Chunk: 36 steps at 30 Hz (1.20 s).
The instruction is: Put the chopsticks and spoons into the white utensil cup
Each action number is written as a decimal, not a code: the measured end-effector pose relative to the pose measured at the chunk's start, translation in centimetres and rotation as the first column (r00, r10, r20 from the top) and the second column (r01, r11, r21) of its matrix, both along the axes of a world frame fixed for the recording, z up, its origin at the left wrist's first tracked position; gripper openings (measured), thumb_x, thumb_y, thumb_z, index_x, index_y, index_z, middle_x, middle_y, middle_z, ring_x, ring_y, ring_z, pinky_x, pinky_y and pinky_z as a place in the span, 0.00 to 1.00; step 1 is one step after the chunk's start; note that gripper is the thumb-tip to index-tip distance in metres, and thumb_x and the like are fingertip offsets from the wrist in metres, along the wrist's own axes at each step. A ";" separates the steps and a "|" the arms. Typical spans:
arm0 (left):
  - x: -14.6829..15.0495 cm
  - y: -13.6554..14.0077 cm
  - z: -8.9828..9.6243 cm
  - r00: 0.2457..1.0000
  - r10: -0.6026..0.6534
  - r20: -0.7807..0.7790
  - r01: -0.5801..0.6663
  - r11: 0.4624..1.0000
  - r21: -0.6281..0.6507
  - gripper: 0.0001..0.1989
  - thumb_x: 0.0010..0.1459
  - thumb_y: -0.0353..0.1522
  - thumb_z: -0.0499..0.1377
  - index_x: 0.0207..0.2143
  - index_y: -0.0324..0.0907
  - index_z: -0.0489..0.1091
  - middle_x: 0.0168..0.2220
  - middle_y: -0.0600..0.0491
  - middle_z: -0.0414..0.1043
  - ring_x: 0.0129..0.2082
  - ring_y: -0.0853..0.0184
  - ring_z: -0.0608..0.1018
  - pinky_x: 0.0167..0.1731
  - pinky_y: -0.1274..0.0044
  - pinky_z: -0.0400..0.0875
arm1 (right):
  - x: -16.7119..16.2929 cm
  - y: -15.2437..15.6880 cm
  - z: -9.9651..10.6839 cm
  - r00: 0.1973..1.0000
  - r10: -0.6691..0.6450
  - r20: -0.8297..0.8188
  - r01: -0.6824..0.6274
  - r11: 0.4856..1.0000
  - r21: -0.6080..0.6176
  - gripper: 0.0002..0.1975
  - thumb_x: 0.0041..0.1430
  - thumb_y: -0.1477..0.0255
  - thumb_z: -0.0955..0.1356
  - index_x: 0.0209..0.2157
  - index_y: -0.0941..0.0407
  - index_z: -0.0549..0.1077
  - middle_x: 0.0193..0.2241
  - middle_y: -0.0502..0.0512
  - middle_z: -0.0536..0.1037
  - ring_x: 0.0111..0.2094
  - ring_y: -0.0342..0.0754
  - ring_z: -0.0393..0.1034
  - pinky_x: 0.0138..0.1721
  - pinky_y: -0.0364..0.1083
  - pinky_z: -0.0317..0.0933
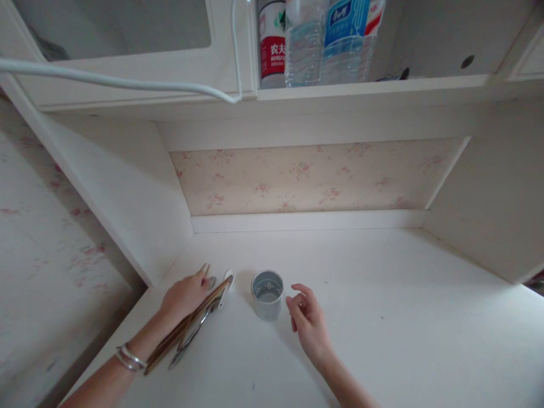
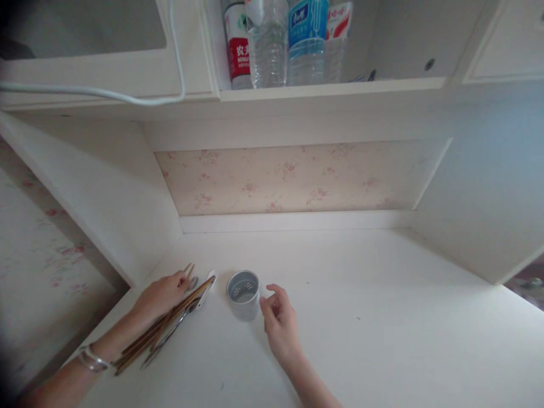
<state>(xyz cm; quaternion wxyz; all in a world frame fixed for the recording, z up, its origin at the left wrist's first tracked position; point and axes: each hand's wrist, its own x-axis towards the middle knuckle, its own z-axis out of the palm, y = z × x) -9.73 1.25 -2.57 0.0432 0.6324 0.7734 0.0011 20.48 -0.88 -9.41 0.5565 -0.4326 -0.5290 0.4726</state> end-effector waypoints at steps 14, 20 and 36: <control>-3.1 3.4 -1.5 0.999 0.039 0.026 -0.036 0.993 -0.115 0.19 0.57 0.38 0.47 0.35 0.37 0.74 0.37 0.36 0.78 0.38 0.53 0.79 0.36 0.70 0.68 | 0.6 2.0 -1.7 0.998 -0.030 0.048 0.035 0.993 -0.112 0.17 0.58 0.58 0.65 0.43 0.55 0.66 0.21 0.43 0.63 0.17 0.39 0.57 0.16 0.39 0.53; -2.4 3.8 4.7 0.993 0.009 0.120 -0.018 0.997 0.069 0.23 0.61 0.42 0.40 0.38 0.40 0.71 0.37 0.45 0.77 0.40 0.57 0.77 0.38 0.73 0.66 | 0.5 2.1 -1.5 0.999 -0.025 0.027 0.028 0.991 -0.131 0.18 0.57 0.57 0.66 0.43 0.55 0.67 0.21 0.42 0.63 0.16 0.39 0.57 0.15 0.38 0.53; 12.2 3.2 5.6 0.608 -0.462 0.645 0.076 0.843 0.533 0.21 0.62 0.45 0.49 0.40 0.41 0.74 0.40 0.52 0.79 0.40 0.65 0.77 0.42 0.76 0.68 | 0.7 2.4 -1.9 0.998 -0.035 0.045 0.040 0.992 -0.123 0.20 0.56 0.54 0.67 0.42 0.55 0.67 0.21 0.42 0.64 0.15 0.38 0.58 0.14 0.38 0.52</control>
